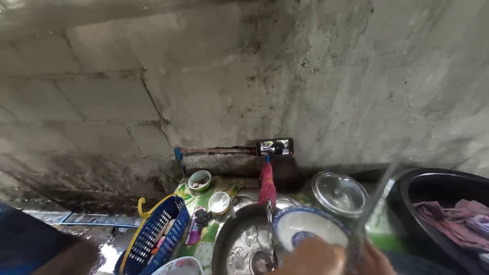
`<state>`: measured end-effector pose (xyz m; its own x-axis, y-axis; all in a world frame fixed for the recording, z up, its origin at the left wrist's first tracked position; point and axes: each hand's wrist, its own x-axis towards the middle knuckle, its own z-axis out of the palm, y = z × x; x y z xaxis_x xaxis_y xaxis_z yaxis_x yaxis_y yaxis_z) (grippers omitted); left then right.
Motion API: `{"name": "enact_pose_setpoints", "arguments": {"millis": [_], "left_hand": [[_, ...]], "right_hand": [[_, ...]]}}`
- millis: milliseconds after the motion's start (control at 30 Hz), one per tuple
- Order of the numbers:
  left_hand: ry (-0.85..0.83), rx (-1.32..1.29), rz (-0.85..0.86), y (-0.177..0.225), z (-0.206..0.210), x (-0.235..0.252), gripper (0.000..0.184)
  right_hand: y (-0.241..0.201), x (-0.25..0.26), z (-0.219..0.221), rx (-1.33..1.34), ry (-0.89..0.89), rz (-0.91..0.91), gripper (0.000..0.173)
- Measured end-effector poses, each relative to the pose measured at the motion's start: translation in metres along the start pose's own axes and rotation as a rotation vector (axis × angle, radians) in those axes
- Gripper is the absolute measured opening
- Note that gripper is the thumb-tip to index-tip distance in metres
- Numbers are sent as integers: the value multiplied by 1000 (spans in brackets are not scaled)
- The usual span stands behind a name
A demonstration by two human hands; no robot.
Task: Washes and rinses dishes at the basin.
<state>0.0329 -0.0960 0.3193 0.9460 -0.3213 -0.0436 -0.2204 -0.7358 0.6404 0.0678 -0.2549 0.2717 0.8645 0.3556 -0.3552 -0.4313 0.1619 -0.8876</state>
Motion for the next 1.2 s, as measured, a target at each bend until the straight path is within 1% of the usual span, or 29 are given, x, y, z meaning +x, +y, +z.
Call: {"name": "enact_pose_setpoints", "arguments": {"millis": [33, 67, 100, 167, 233, 300, 367, 467, 500, 533, 600, 667, 700, 767, 800, 833, 900, 933, 967, 1000, 1033, 1067, 1100, 1133, 1167, 1200], "left_hand": [[-43, 24, 19, 1, 10, 25, 20], [-53, 44, 33, 0, 19, 51, 20], [-56, 61, 32, -1, 28, 76, 22], [-80, 93, -22, -3, 41, 123, 26], [-126, 95, -123, -12, 52, 167, 33], [-177, 75, -229, -27, 60, 205, 51], [-166, 98, -281, -45, 71, 233, 67], [-143, 150, -335, -71, 81, 259, 93], [-140, 172, -353, -77, 82, 265, 99], [-128, 180, -368, -83, 83, 269, 103], [-99, 196, -372, -93, 83, 272, 105], [-73, 227, -329, -97, 83, 265, 99], [-42, 243, -287, -97, 81, 258, 92], [98, 241, -162, -92, 76, 235, 66], [183, 193, -91, -89, 77, 215, 53], [219, 92, -34, -86, 76, 188, 46], [196, -167, 69, -88, 73, 126, 41], [160, -251, 91, -97, 76, 98, 39], [103, -290, 60, -108, 80, 71, 37], [54, -275, -26, -121, 88, 48, 34], [0, -232, -157, -137, 98, 28, 33], [-58, -181, -306, -153, 110, 12, 37], [-93, -144, -420, -170, 124, 1, 53], [-117, -117, -474, -185, 136, -7, 70], [-121, -88, -468, -197, 149, -11, 82], [-116, -44, -424, -206, 163, -14, 86]], "right_hand": [[-1, 18, -8, 8, 102, -44, 49], [0, 39, -21, 22, 171, -109, 42], [0, 61, -37, 32, 212, -174, 39], [-10, 102, -67, -38, 309, -223, 39], [-16, 144, -91, -160, 440, -262, 41], [-18, 179, -113, -245, 522, -279, 45], [-19, 205, -129, -289, 550, -283, 44], [-21, 232, -135, -282, 569, -231, 40], [-21, 239, -135, -263, 572, -210, 38], [-20, 245, -136, -248, 567, -191, 36], [-16, 255, -138, -240, 546, -164, 36], [-11, 260, -141, -294, 546, -123, 36], [-10, 261, -142, -326, 552, -99, 35], [-15, 261, -143, -378, 565, -75, 34], [-15, 260, -144, -379, 563, -72, 35], [-15, 257, -144, -362, 559, -66, 35], [-18, 248, -141, -288, 550, -38, 37], [-21, 243, -139, -218, 539, -13, 41], [-23, 238, -139, -136, 528, 9, 42], [-25, 234, -138, -59, 528, 25, 42], [-25, 230, -136, 10, 524, 40, 43], [-24, 226, -134, 64, 519, 51, 44], [-23, 224, -132, 108, 519, 52, 46], [-23, 221, -130, 143, 525, 49, 49], [-23, 218, -128, 176, 533, 43, 51], [-23, 216, -127, 201, 547, 41, 52]]}}
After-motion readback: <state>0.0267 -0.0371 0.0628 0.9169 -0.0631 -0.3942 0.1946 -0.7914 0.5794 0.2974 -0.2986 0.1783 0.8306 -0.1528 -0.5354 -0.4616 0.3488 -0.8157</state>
